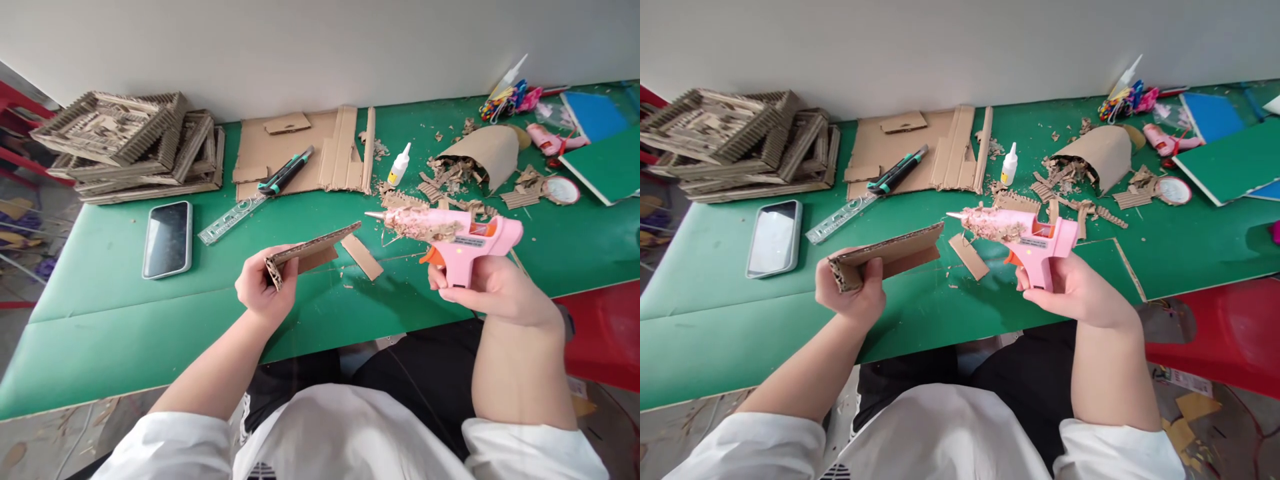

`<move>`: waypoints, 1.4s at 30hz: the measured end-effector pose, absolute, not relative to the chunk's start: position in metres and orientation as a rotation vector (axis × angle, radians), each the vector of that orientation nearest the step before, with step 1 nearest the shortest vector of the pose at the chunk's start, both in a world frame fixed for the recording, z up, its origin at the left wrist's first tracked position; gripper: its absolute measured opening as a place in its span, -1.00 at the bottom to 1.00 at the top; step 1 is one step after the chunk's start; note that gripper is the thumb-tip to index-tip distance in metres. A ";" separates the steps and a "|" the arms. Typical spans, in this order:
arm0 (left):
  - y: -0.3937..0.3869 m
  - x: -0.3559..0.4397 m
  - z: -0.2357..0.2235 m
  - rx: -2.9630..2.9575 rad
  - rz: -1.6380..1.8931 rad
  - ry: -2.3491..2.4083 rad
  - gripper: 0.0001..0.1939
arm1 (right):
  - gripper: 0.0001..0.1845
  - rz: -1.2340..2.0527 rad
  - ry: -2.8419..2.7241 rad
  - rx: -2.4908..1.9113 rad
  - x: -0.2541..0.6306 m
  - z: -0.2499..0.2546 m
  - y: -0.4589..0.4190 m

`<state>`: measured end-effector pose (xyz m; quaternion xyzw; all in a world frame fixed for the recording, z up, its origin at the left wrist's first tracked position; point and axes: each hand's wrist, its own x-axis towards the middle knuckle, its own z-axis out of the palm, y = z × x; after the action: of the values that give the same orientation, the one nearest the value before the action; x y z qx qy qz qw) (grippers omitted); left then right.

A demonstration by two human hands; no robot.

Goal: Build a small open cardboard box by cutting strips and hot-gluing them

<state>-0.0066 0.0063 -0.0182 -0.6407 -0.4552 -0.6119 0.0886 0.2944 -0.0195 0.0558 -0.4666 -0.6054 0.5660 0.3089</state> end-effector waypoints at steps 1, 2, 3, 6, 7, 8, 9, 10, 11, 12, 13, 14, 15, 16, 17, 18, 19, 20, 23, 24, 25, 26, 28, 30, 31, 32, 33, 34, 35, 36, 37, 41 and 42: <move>0.006 -0.007 -0.018 -1.903 -1.818 -1.358 -0.81 | -0.76 1.478 -1.555 -1.231 0.295 0.053 -0.020; 0.007 -0.007 -0.018 -1.899 -1.813 -1.364 -0.82 | -0.72 1.453 -1.503 -1.238 0.297 0.051 -0.019; 0.007 -0.007 -0.018 -1.894 -1.803 -1.375 -0.83 | -0.67 1.429 -1.451 -1.248 0.298 0.048 -0.019; 0.007 -0.007 -0.018 -1.867 -1.765 -1.433 -0.86 | -0.55 1.394 -1.385 -1.261 0.304 0.040 -0.020; 0.008 -0.007 -0.018 -1.857 -1.756 -1.455 -0.87 | -0.54 1.393 -1.392 -1.259 0.306 0.038 -0.020; 0.008 -0.007 -0.019 -1.846 -1.753 -1.473 -0.87 | -0.54 1.397 -1.406 -1.251 0.307 0.037 -0.021; 0.008 -0.007 -0.019 -1.837 -1.755 -1.485 -0.86 | -0.56 1.404 -1.423 -1.242 0.308 0.037 -0.021; 0.008 -0.007 -0.019 -1.829 -1.760 -1.492 -0.86 | -0.57 1.411 -1.437 -1.233 0.309 0.037 -0.022; 0.008 -0.007 -0.019 -1.825 -1.764 -1.496 -0.86 | -0.59 1.422 -1.446 -1.224 0.308 0.038 -0.022; 0.009 -0.008 -0.019 -1.825 -1.767 -1.495 -0.86 | -0.61 1.434 -1.448 -1.212 0.308 0.039 -0.022; 0.009 -0.008 -0.019 -1.826 -1.771 -1.492 -0.86 | -0.63 1.447 -1.440 -1.199 0.307 0.039 -0.022; 0.009 -0.008 -0.019 -1.827 -1.776 -1.488 -0.87 | -0.64 1.455 -1.424 -1.186 0.305 0.040 -0.021; 0.009 -0.008 -0.019 -1.825 -1.780 -1.488 -0.87 | -0.64 1.458 -1.406 -1.175 0.304 0.039 -0.020; 0.009 -0.008 -0.019 -1.821 -1.781 -1.499 -0.88 | -0.64 1.458 -1.386 -1.173 0.304 0.038 -0.019; 0.009 -0.008 -0.019 -1.811 -1.780 -1.519 -0.88 | -0.64 1.456 -1.366 -1.182 0.303 0.037 -0.019; 0.009 -0.008 -0.020 -1.797 -1.777 -1.546 -0.87 | -0.63 1.452 -1.347 -1.200 0.302 0.036 -0.018; 0.009 -0.008 -0.020 -1.783 -1.772 -1.579 -0.86 | -0.62 1.447 -1.324 -1.223 0.302 0.036 -0.017; 0.009 -0.009 -0.021 -1.772 -1.767 -1.609 -0.85 | -0.61 1.446 -1.299 -1.244 0.302 0.035 -0.016; 0.009 -0.010 -0.023 -1.754 -1.766 -1.648 -0.83 | -0.61 1.438 -1.245 -1.269 0.302 0.039 -0.014; 0.009 -0.010 -0.024 -1.749 -1.772 -1.650 -0.82 | -0.59 1.429 -1.232 -1.274 0.304 0.042 -0.013; 0.009 -0.011 -0.025 -1.740 -1.783 -1.648 -0.81 | -0.56 1.406 -1.213 -1.285 0.307 0.045 -0.012; 0.009 -0.012 -0.025 -1.726 -1.799 -1.646 -0.80 | -0.51 1.370 -1.187 -1.303 0.312 0.048 -0.010; 0.010 -0.014 -0.027 -1.698 -1.835 -1.640 -0.78 | -0.39 1.237 -1.096 -1.357 0.331 0.051 -0.007; 0.010 -0.015 -0.028 -1.681 -1.857 -1.635 -0.77 | -0.37 1.043 -0.986 -1.419 0.358 0.049 -0.004; 0.011 -0.015 -0.028 -1.681 -1.861 -1.627 -0.76 | -0.44 0.966 -0.894 -1.462 0.374 0.046 -0.003; 0.011 -0.015 -0.028 -1.686 -1.864 -1.614 -0.77 | -0.51 0.856 -0.788 -1.496 0.390 0.041 -0.002; 0.011 -0.015 -0.029 -1.695 -1.869 -1.593 -0.78 | -0.58 0.737 -0.675 -1.540 0.405 0.036 -0.002; 0.011 -0.015 -0.029 -1.706 -1.876 -1.571 -0.78 | -0.66 0.608 -0.564 -1.599 0.419 0.031 -0.002; 0.011 -0.015 -0.029 -1.715 -1.883 -1.559 -0.79 | -0.70 0.629 -0.511 -1.667 0.432 0.025 -0.003; 0.011 -0.015 -0.029 -1.717 -1.889 -1.560 -0.80 | -0.73 0.630 -0.503 -1.701 0.443 0.020 -0.004; 0.011 -0.015 -0.029 -1.713 -1.894 -1.573 -0.80 | -0.74 0.611 -0.502 -1.728 0.452 0.015 -0.005; 0.011 -0.015 -0.030 -1.690 -1.911 -1.628 -0.80 | -0.77 0.538 -0.599 -1.877 0.470 0.001 -0.015; 0.012 -0.015 -0.029 -1.698 -1.918 -1.612 -0.79 | -0.79 0.501 -0.647 -1.913 0.471 -0.001 -0.018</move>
<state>-0.0148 0.0117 -0.0292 -0.5601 -0.5316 -0.6328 0.0574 0.4712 -0.0179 -0.0008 -0.7932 -0.2682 0.2078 0.5058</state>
